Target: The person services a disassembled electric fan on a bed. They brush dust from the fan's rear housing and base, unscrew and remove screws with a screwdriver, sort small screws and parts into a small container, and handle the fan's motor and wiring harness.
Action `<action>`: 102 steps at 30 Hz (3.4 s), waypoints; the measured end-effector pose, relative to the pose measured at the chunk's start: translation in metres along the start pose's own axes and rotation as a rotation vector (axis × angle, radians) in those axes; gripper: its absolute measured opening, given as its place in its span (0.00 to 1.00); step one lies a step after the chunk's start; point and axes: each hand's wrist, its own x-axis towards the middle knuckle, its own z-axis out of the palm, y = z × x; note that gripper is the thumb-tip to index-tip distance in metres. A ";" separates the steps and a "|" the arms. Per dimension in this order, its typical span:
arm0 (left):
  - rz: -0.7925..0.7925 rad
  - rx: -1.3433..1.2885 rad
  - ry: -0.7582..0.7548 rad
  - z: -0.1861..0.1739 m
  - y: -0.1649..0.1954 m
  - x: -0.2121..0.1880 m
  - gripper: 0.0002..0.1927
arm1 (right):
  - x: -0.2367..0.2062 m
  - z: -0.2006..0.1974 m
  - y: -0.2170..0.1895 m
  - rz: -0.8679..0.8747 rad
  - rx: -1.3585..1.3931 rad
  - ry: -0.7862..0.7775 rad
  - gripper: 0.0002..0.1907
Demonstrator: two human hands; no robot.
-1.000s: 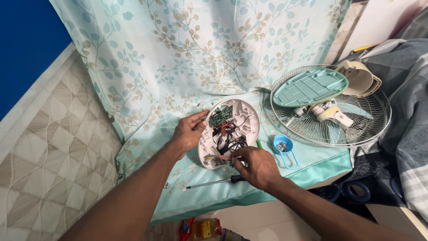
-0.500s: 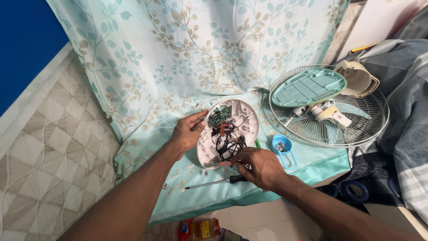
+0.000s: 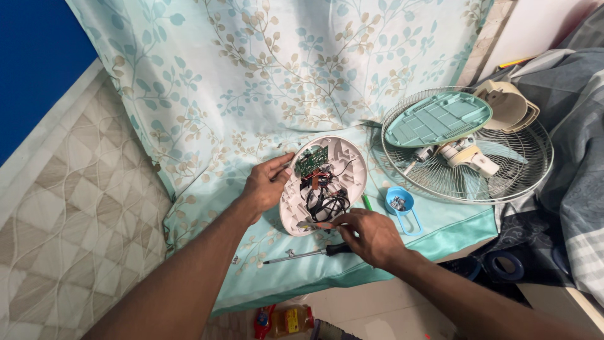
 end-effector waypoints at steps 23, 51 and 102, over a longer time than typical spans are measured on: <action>-0.008 0.004 0.006 0.000 0.005 -0.002 0.23 | -0.003 -0.005 0.008 -0.024 -0.119 -0.003 0.12; -0.021 0.011 0.007 -0.006 0.007 -0.010 0.23 | -0.020 -0.008 0.020 0.104 -0.182 0.055 0.11; -0.019 -0.031 0.022 -0.003 -0.001 -0.004 0.22 | -0.024 0.001 0.016 0.057 -0.099 0.082 0.10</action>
